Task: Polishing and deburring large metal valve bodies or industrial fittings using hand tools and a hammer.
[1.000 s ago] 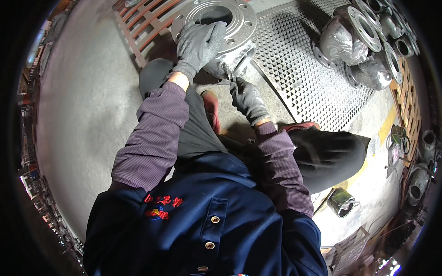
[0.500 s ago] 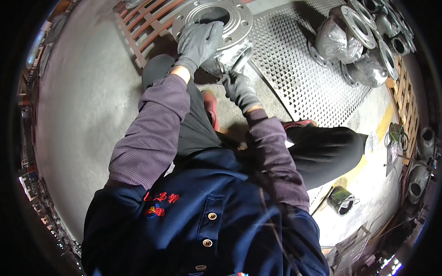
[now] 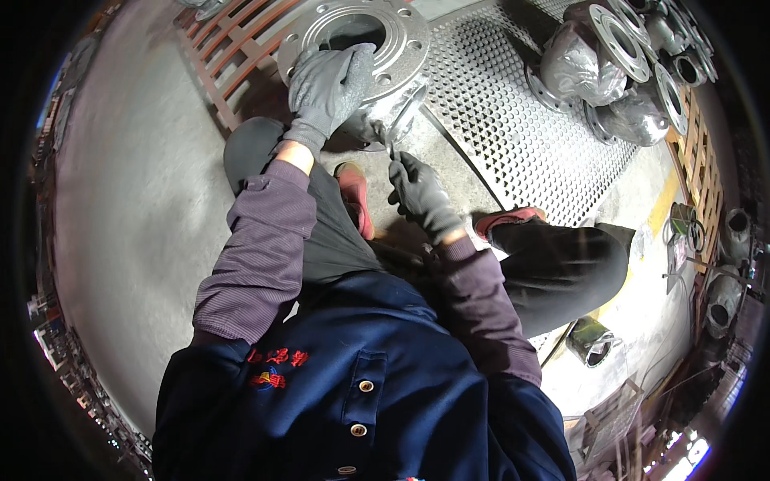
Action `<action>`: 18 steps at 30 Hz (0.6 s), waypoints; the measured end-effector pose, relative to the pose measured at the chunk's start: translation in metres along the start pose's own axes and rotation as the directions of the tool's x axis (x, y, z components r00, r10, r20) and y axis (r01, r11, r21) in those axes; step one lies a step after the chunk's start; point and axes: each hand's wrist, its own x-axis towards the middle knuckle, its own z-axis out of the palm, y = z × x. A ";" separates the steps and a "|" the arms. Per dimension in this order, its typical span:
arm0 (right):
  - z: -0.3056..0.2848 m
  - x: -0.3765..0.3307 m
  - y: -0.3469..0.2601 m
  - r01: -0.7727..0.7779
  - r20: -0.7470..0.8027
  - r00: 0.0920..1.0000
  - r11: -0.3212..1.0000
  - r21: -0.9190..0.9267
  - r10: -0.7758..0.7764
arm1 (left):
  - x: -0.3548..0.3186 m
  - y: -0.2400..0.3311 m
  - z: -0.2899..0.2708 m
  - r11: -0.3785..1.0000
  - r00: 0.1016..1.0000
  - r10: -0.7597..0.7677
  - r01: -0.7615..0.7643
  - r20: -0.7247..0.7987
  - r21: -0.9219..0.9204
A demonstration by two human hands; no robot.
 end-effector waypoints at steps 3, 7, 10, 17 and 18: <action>-0.006 -0.012 -0.012 -0.038 -0.020 0.999 0.997 0.073 0.040 | 0.004 0.001 -0.004 0.999 0.999 -0.030 0.029 0.032 0.013; 0.005 -0.008 -0.010 -0.026 -0.093 0.994 0.969 0.247 0.050 | 0.001 0.002 -0.004 1.000 1.000 -0.011 0.011 0.028 0.013; 0.019 -0.001 -0.007 -0.029 -0.089 0.994 0.923 0.384 0.068 | 0.002 0.001 -0.007 1.000 0.998 -0.018 0.017 0.058 0.018; 0.058 0.018 -0.004 0.104 -0.195 0.980 0.752 0.651 0.033 | 0.003 0.000 0.001 1.000 0.999 0.015 -0.014 0.038 -0.012; 0.066 0.025 -0.001 0.190 -0.269 0.963 0.759 0.622 -0.021 | 0.002 0.001 0.000 0.999 0.998 0.030 -0.029 0.046 -0.018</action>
